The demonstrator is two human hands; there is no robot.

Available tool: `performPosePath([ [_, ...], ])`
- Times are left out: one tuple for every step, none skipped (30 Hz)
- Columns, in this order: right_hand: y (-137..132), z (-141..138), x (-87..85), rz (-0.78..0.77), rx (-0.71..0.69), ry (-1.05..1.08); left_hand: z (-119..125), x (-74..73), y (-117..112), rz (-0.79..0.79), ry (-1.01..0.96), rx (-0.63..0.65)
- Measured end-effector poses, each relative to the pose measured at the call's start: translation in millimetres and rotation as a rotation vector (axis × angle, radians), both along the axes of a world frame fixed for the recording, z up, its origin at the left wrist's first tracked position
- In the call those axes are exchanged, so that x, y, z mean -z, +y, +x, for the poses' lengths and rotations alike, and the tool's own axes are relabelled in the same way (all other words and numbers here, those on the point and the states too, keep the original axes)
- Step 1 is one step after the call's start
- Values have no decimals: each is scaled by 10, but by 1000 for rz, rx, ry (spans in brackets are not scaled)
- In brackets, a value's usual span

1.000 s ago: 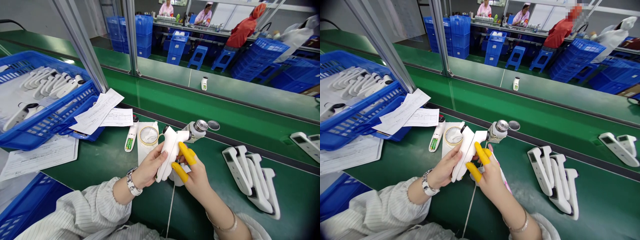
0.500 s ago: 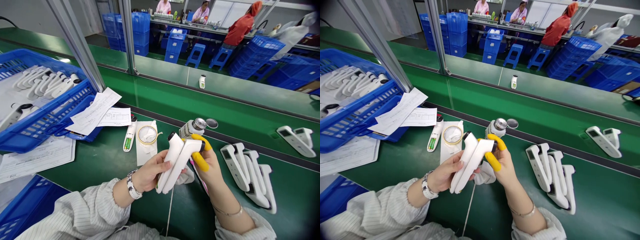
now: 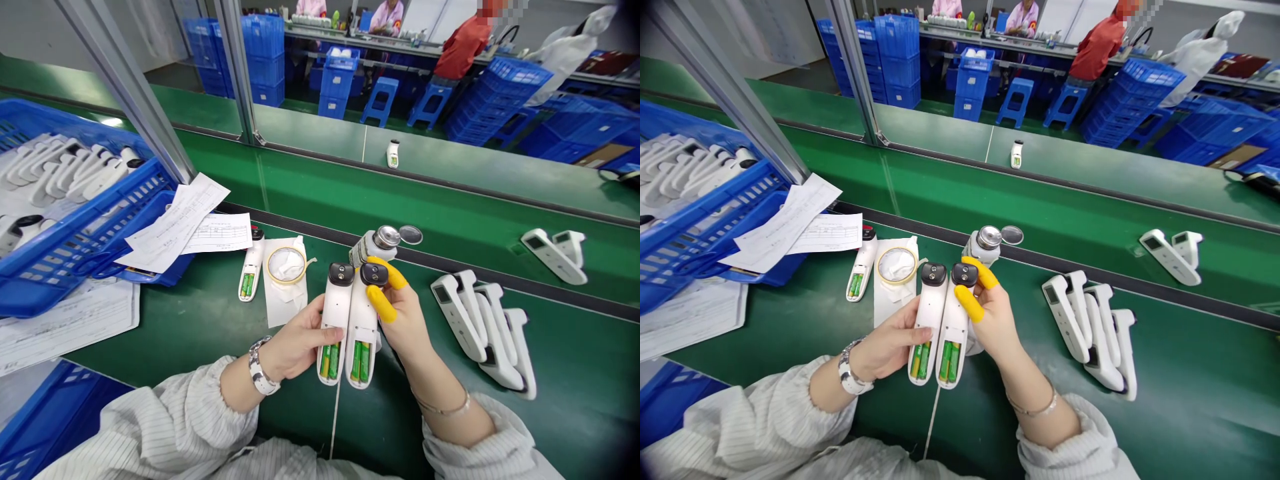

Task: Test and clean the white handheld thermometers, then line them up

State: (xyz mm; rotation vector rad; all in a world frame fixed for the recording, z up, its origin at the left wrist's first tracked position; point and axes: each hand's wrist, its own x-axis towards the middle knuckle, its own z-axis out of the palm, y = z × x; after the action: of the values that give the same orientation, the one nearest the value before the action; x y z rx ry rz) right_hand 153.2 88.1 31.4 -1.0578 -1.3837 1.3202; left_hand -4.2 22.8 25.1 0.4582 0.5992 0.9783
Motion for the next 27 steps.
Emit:
performPosePath([
  [-4,-6,-3,-5,3,3,-4,3,2,-2,-2,3],
  [-8,-8,-6,-12,8,3,-8,5,3,-5,-5,6],
  [-12,-7,-7,-23,13,0,-13,8,6,-11,-9,13],
  [-14,-4,-6,-41,14,-2,-17,9,8,-16,-14,19],
  [-15,1,-2,-63,12,1,-20,10,10,-19,-20,21],
  [-14,6,7,-89,5,13,-21,10,12,-21,-22,20],
  [-11,10,19,-117,-9,36,-20,9,13,-22,-21,14],
  [-7,13,33,-146,-29,70,-17,8,14,-24,-16,5],
  [-2,15,47,-169,-52,105,-12,7,14,-25,-6,-8],
  [3,14,60,-187,-74,135,-7,6,14,-24,7,-22],
  [7,11,70,-202,-95,156,-2,7,13,-25,22,-35],
  [9,6,77,-218,-118,170,2,7,11,-24,36,-49],
  [9,0,80,-234,-140,180,4,9,10,-26,47,-62],
  [7,-6,80,-249,-163,187,4,10,10,-32,56,-70],
  [4,-12,77,-264,-189,194,1,12,9,-43,60,-68],
  [-1,-17,72,-275,-216,201,-4,13,10,-53,54,-59],
  [-7,-21,68,-282,-239,212,-11,14,11,-57,38,-45],
  [-12,-24,64,-284,-253,229,-19,13,12,-55,15,-27],
  [-18,-26,62,-288,-261,247,-25,11,13,-47,-12,-8],
  [-22,-27,61,-294,-263,264,-30,8,13,-36,-37,2],
  [-25,-27,62,-299,-261,277,-33,4,13,-28,-52,6],
  [-26,-26,64,-302,-258,283,-33,0,12,-24,-56,1],
  [-26,-26,68,-307,-255,282,-30,-4,9,-27,-49,-8],
  [-26,-25,74,-307,-252,277,-24,-6,5,-31,-34,-19],
  [-25,-25,81,-301,-243,274,-16,-5,0,-35,-19,-26],
  [-26,-25,90,-286,-228,269,-7,-2,-6,-38,-9,-29],
  [-28,-26,103,-265,-207,258,3,3,-12,-40,-6,-28],
])
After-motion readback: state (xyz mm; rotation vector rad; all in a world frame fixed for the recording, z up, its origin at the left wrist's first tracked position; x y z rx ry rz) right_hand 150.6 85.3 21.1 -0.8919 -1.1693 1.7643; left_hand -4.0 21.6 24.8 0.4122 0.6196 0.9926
